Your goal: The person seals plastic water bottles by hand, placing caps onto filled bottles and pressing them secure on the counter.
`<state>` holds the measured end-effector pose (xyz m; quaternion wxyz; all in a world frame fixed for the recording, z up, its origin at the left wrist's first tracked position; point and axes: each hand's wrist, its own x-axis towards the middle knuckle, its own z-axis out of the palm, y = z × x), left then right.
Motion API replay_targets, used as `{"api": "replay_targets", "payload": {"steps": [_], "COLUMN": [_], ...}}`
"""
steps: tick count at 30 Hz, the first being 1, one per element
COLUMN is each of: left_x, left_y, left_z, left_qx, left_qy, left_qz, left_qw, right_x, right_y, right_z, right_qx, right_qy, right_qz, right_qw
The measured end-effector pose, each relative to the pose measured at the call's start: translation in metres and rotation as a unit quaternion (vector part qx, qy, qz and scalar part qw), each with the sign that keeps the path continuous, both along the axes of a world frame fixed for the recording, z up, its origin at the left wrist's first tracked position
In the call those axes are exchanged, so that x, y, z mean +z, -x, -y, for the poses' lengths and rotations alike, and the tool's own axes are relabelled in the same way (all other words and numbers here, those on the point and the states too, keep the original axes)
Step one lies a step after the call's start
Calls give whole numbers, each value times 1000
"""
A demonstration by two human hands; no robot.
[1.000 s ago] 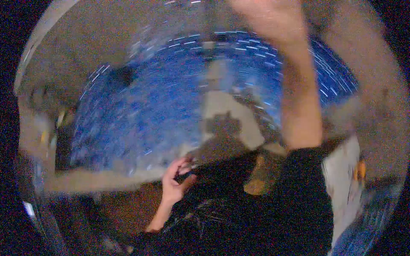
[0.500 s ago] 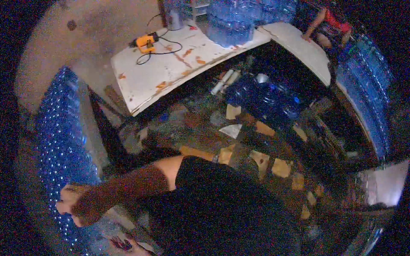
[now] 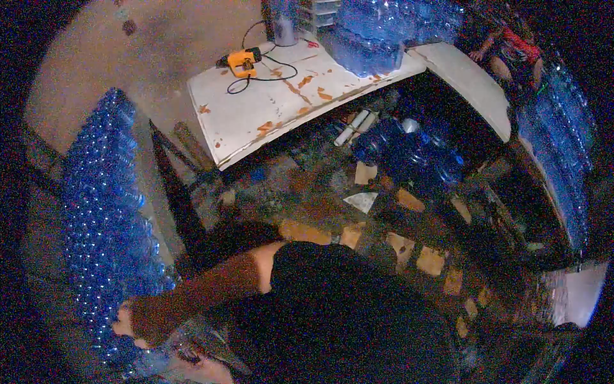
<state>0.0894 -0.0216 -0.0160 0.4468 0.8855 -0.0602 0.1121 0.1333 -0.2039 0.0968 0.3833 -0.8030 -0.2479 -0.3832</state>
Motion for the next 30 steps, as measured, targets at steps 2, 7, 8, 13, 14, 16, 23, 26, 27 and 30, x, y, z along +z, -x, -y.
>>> {"api": "replay_targets", "payload": {"steps": [2,7,8,13,14,16,23,26,27,30], "left_x": [-2,19,-9,-49,-43,-33,-34,-34,-36,-44], "left_y": [0,8,-12,-37,-36,-38,-48,-49,-52,-59], "left_z": [-5,15,-2,-21,-14,-23,-22,-29,-31,-36], "left_qx": [9,135,150,295,315,338,386,406,415,428], "left_qy": [10,-24,60,50,23,-25,11,15,18,16], "left_qz": [8,130,96,165,172,176,172,194,199,185], "left_qw": [1000,982,982,940,933,924,906,893,888,884], "right_x": [-9,-100,-126,-134,-161,-179,-168,-159,-158,-163], "right_y": [1,-6,-19,-59,-74,-94,-122,-122,-124,-127], "right_z": [6,26,21,-38,-44,-77,-139,-157,-160,-168], "right_qx": [-15,9,-9,35,36,35,122,125,130,109], "right_qy": [8,-91,-96,-47,-46,-52,-52,-27,-24,-16], "right_qz": [-52,-240,-265,-265,-161,-67,-176,-238,-252,-265], "right_qw": [999,966,959,963,985,996,975,963,959,958]}}
